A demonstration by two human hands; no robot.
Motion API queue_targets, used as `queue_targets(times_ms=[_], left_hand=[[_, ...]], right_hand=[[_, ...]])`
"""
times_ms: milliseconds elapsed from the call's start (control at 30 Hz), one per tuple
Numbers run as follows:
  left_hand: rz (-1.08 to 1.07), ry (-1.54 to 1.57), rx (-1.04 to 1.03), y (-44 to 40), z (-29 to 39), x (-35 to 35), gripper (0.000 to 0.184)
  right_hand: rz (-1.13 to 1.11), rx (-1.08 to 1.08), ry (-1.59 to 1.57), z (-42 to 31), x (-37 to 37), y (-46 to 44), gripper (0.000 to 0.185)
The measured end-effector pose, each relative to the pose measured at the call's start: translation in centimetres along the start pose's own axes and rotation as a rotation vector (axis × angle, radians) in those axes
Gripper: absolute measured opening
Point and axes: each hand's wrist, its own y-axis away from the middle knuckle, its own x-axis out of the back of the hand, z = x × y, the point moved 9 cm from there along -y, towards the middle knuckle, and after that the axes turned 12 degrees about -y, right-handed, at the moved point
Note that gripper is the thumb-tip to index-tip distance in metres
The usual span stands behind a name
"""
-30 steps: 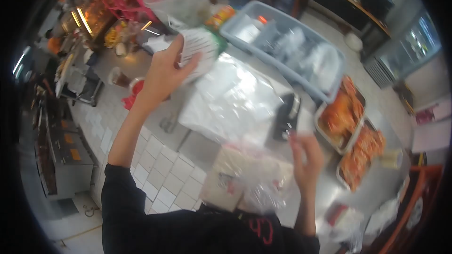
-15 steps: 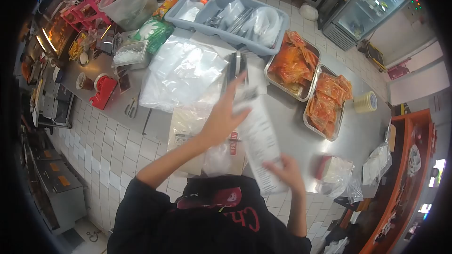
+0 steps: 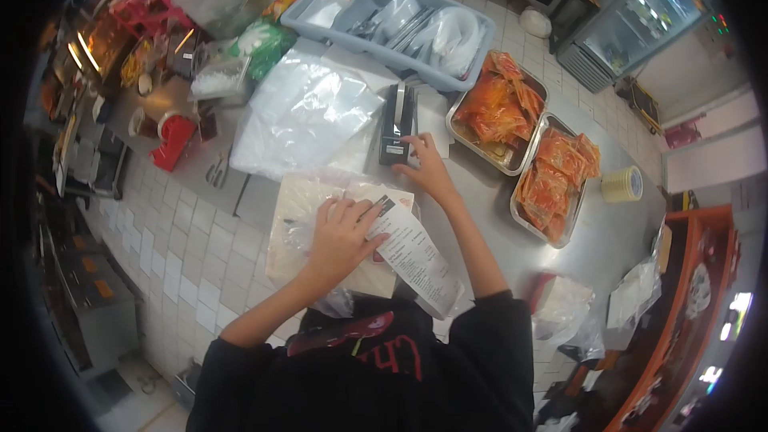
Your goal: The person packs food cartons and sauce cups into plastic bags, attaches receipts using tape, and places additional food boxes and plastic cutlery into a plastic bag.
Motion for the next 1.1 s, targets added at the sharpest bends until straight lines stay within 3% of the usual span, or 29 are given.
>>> queue_targets(times_ms=[67, 100, 233, 300, 333, 400, 433, 467, 533, 767, 833, 867, 933, 967, 1033, 1100], left_hand=[[-0.032, -0.006, 0.031, 0.3, -0.2, -0.1, 0.040], [-0.053, -0.023, 0.025, 0.4, -0.2, -0.1, 0.045], [-0.113, 0.015, 0.013, 0.3, -0.2, -0.2, 0.047], [-0.145, 0.041, -0.019, 0.2, 0.1, -0.5, 0.048], [-0.156, 0.043, -0.019, 0.2, 0.1, -0.5, 0.048], [-0.166, 0.033, -0.029, 0.0, 0.4, -0.7, 0.049], [-0.169, 0.037, -0.032, -0.1, 0.4, -0.8, 0.049], [-0.167, 0.030, -0.044, 0.0, 0.5, -0.9, 0.049], [-0.162, 0.018, -0.051, -0.2, 0.6, -0.9, 0.049], [-0.146, 0.037, -0.065, -0.2, 0.9, -0.6, 0.042], [-0.144, 0.040, -0.075, 0.0, 1.0, -0.6, 0.041], [-0.140, 0.039, -0.082, 0.0, 1.1, -0.7, 0.041], [-0.128, 0.035, -0.075, -0.2, 0.9, -0.8, 0.042], [-0.133, 0.027, -0.085, -0.1, 1.0, -0.8, 0.042], [-0.143, 0.017, -0.106, 0.1, 1.1, -0.8, 0.042], [-0.170, 0.020, -0.120, 0.3, 1.2, -1.4, 0.043]], right_hand=[[-0.019, 0.070, 0.134, 1.1, -0.7, -1.0, 0.040], [0.035, 0.276, 0.303, -0.5, -0.1, -0.6, 0.042], [-0.009, 0.205, 0.269, 1.2, 3.1, -0.8, 0.040], [-0.212, 0.257, 0.211, -0.8, 2.7, -1.2, 0.042], [-0.212, 0.248, 0.205, -0.4, 2.3, -1.5, 0.042], [-0.148, -0.164, -0.138, 3.3, 1.2, -2.7, 0.044], [0.003, -0.209, -0.267, 4.3, 1.2, -3.1, 0.039], [0.003, -0.213, -0.266, 4.5, 0.8, -3.5, 0.039], [0.132, -0.536, -0.323, 6.9, 1.1, -3.1, 0.031], [0.118, -0.311, -0.611, 2.0, 1.7, 1.6, 0.021], [0.122, -0.186, 0.851, 2.3, 2.9, 3.7, 0.018], [0.128, -0.191, 0.853, 2.8, 3.7, 4.6, 0.018], [0.058, -0.183, 0.397, 2.7, 4.0, 4.7, 0.017], [0.050, -0.184, 0.395, 2.3, 4.1, 4.8, 0.017], [-0.037, -0.320, -0.176, -2.4, 2.7, 4.0, 0.017], [-0.136, -0.285, -0.188, -5.6, 0.6, 3.4, 0.022]])
